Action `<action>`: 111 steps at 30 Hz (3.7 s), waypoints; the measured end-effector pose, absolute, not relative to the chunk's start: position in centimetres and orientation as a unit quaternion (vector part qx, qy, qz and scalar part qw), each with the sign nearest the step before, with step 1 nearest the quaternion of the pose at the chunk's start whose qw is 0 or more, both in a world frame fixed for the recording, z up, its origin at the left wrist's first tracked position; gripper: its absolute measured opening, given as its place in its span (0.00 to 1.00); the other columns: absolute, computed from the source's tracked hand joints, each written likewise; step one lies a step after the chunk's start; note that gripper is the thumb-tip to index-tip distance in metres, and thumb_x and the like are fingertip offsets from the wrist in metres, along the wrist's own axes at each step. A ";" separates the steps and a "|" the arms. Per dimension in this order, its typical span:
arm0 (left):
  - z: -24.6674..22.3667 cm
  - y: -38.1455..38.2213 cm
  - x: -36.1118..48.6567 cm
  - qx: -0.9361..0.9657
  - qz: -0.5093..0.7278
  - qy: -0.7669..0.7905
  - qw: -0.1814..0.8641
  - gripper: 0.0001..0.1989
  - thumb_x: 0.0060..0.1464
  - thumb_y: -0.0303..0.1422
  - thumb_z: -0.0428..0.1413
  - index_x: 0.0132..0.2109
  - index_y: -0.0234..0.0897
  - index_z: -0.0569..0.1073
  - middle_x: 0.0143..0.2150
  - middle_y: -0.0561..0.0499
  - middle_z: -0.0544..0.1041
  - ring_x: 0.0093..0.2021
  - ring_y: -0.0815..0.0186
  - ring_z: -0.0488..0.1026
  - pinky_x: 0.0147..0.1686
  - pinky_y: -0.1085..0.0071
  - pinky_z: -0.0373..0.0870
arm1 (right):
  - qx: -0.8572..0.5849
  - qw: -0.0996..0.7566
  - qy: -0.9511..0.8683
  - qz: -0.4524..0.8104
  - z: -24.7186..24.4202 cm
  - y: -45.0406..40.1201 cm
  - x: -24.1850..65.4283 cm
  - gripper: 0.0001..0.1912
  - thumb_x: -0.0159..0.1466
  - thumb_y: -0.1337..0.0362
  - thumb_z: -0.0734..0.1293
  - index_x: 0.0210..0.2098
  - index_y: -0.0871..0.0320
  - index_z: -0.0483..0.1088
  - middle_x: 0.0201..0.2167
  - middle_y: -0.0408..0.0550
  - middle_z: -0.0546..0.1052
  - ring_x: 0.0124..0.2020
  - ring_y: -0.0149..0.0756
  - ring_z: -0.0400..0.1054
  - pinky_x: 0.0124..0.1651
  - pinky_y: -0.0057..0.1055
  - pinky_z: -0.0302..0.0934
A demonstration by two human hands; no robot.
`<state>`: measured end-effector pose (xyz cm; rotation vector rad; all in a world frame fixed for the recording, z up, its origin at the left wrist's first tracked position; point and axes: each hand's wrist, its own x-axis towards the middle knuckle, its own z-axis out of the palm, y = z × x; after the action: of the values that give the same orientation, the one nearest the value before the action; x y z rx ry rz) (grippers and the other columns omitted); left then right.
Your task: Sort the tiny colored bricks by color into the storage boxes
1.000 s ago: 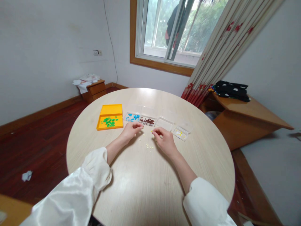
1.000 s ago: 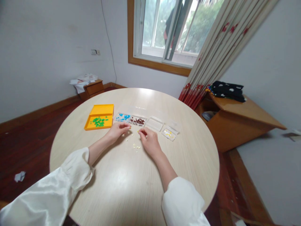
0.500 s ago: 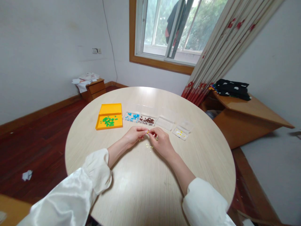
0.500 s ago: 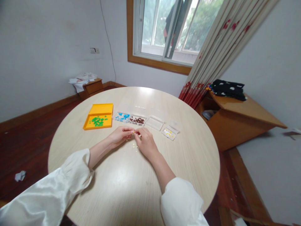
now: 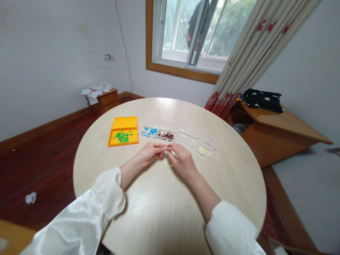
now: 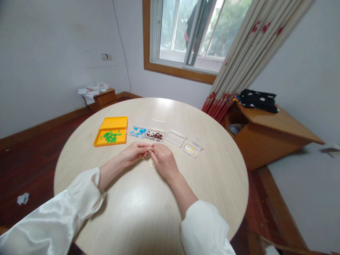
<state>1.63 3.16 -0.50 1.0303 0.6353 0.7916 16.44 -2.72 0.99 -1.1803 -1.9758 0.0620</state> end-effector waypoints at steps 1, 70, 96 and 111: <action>-0.4 3.2 1.6 0.468 0.361 0.290 0.752 0.14 0.35 0.34 0.66 0.32 0.29 0.78 0.25 0.50 0.74 0.22 0.75 0.62 0.24 0.75 0.56 | -0.468 0.408 -0.784 0.023 1.0 -2.7 16.4 0.08 0.62 0.70 0.60 0.36 0.56 0.71 0.39 0.52 0.77 0.42 0.39 0.71 0.47 0.38 0.64; 1.2 4.8 0.1 0.296 0.586 0.385 0.648 0.14 0.49 0.26 0.53 0.18 0.34 0.60 0.14 0.58 0.60 0.15 0.77 0.54 0.17 0.79 0.55 | -0.701 0.449 -0.538 -0.135 2.0 -1.3 29.4 0.21 0.58 0.67 0.57 0.48 0.65 0.70 0.33 0.55 0.75 0.30 0.38 0.67 0.41 0.39 0.62; -2.7 5.4 -0.7 0.841 0.270 0.446 0.146 0.10 0.52 0.24 0.50 0.37 0.34 0.76 0.40 0.42 0.73 0.44 0.56 0.67 0.47 0.59 0.64 | -0.585 0.170 -0.775 0.170 2.1 -2.3 20.9 0.07 0.57 0.74 0.65 0.32 0.62 0.75 0.33 0.51 0.77 0.34 0.34 0.69 0.39 0.29 0.59; -2.3 5.1 -0.5 0.838 0.277 0.437 0.173 0.08 0.50 0.24 0.49 0.30 0.35 0.73 0.32 0.45 0.72 0.37 0.60 0.69 0.40 0.65 0.65 | -0.601 0.166 -0.765 0.162 2.2 -2.6 20.3 0.08 0.49 0.76 0.62 0.27 0.61 0.70 0.25 0.46 0.73 0.26 0.30 0.64 0.31 0.24 0.55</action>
<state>-0.48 5.07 -2.34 2.3765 1.2408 0.7863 20.27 -2.62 2.18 -1.7112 -2.1794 0.4600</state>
